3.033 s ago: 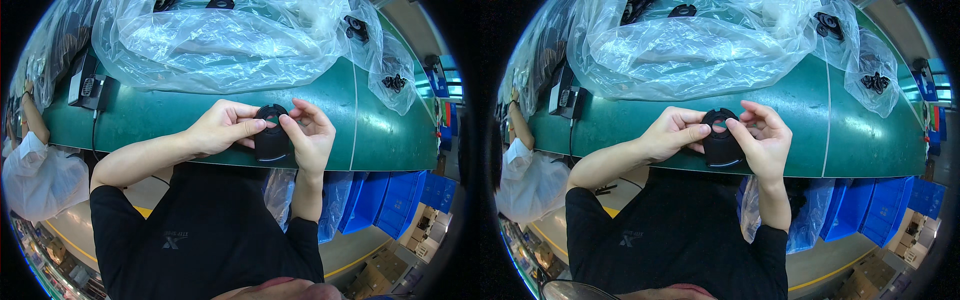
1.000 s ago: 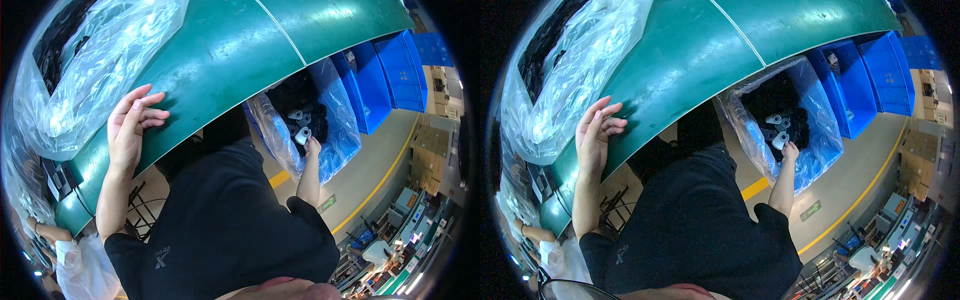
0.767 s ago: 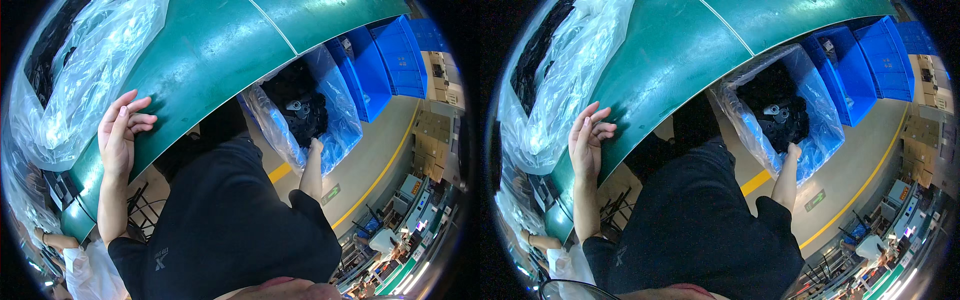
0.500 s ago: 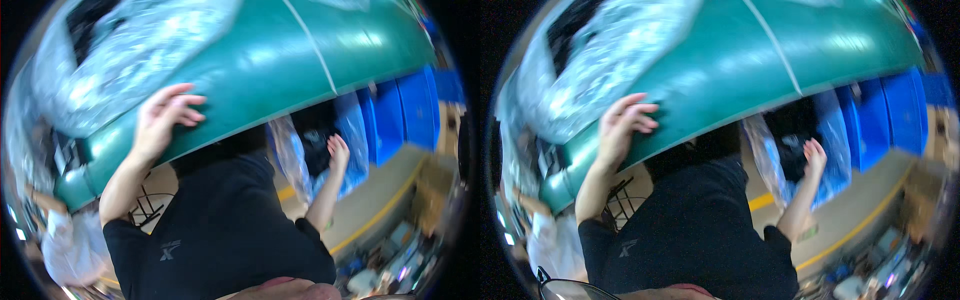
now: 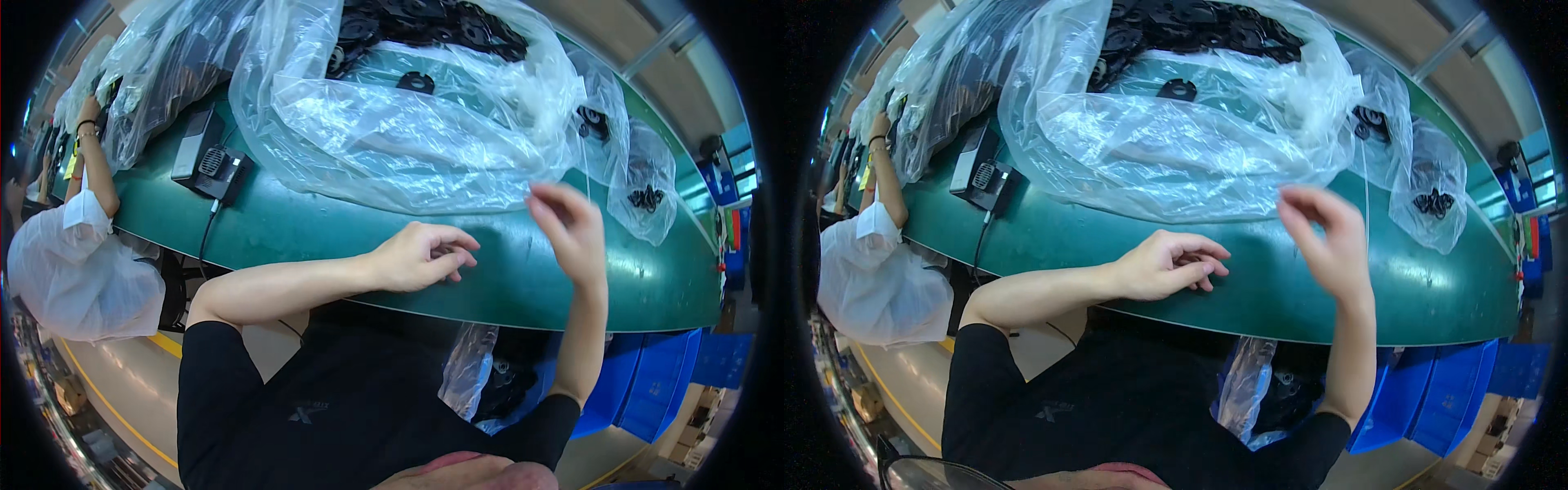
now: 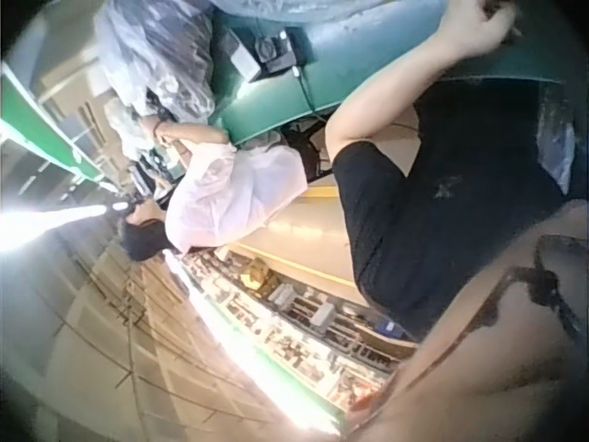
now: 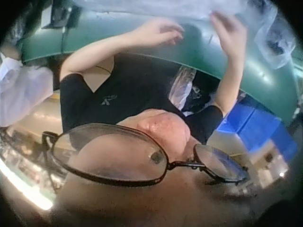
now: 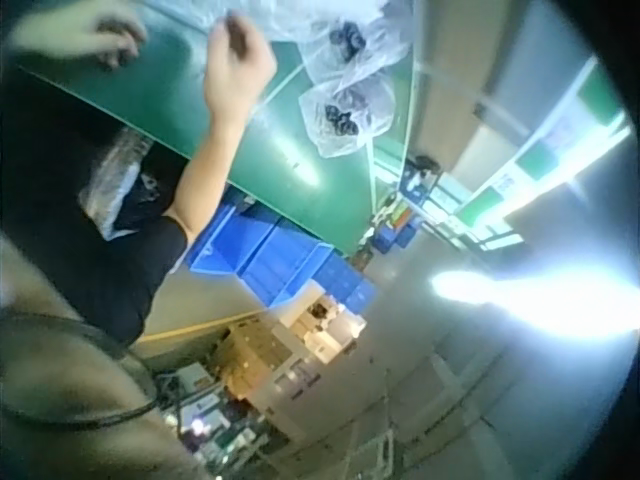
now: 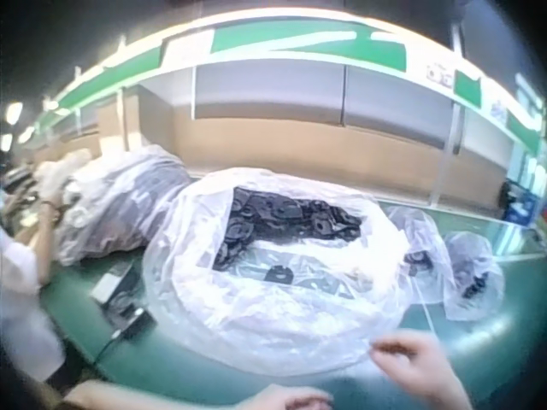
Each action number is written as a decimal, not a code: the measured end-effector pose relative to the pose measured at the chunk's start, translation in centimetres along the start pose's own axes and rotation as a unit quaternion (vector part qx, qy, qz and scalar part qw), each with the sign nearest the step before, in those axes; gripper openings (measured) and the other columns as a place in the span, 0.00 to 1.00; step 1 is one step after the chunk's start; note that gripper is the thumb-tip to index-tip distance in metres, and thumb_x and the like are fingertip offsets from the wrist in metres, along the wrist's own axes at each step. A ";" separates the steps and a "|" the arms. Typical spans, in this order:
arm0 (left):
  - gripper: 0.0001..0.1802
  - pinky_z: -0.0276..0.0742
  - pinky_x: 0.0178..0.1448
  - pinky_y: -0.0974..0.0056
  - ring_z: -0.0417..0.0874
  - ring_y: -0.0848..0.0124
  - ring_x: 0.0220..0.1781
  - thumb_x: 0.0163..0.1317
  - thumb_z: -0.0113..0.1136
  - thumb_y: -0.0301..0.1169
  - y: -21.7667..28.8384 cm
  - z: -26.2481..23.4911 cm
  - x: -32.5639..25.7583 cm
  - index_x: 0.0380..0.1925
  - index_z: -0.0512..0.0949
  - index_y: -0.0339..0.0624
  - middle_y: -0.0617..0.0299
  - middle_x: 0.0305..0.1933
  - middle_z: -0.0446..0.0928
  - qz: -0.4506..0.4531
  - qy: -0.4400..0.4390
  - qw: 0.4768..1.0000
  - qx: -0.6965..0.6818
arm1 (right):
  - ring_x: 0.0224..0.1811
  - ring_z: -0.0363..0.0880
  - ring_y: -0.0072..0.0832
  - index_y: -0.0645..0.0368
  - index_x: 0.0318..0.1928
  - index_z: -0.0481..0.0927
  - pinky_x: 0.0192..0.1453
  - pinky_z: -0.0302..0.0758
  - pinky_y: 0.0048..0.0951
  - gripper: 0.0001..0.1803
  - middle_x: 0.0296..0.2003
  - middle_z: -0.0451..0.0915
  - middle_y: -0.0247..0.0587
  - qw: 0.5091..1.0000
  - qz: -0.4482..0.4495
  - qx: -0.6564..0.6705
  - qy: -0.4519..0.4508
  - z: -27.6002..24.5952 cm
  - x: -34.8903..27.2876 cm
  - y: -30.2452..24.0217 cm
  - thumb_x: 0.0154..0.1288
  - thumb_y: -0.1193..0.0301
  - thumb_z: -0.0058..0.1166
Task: Manually assembling small plastic rings and gaskets into a base housing on a production line.
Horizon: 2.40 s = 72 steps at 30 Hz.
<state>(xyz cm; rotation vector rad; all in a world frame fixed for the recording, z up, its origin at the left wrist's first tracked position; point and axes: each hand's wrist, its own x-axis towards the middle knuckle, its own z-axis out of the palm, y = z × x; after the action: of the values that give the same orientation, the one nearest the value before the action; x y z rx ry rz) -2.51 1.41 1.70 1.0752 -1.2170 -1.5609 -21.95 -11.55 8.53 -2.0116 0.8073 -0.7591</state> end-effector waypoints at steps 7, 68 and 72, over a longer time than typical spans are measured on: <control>0.15 0.78 0.44 0.70 0.83 0.74 0.37 0.62 0.49 0.26 -0.2 -0.2 0.7 0.48 0.73 0.30 0.51 0.41 0.80 0.038 -0.030 0.995 0.089 | 0.38 0.81 0.36 0.65 0.40 0.81 0.45 0.75 0.31 0.25 0.35 0.82 0.47 0.982 -0.028 -0.187 -0.022 8.0 19.4 5.7 0.49 0.55 0.63; 0.10 0.75 0.39 0.74 0.80 0.77 0.35 0.66 0.51 0.30 -0.1 -0.3 1.7 0.44 0.70 0.37 0.59 0.35 0.80 -0.059 0.067 0.983 -0.163 | 0.36 0.81 0.38 0.59 0.43 0.81 0.44 0.74 0.36 0.16 0.35 0.82 0.47 0.833 -0.065 -0.430 0.341 -13.3 15.4 21.5 0.60 0.63 0.54; 0.11 0.79 0.39 0.71 0.81 0.75 0.37 0.66 0.51 0.31 -0.5 -0.7 1.7 0.45 0.71 0.39 0.60 0.38 0.79 -0.068 0.098 0.978 -0.173 | 0.32 0.78 0.26 0.66 0.39 0.82 0.37 0.74 0.27 0.14 0.32 0.81 0.43 0.918 0.066 -0.144 0.363 -10.8 11.2 16.5 0.61 0.66 0.56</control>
<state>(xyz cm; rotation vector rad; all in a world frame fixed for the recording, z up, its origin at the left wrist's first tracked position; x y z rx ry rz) -2.31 -0.28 0.91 1.0677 -0.7193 -1.6521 -27.55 -32.60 2.19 -1.8861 1.5361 -1.4051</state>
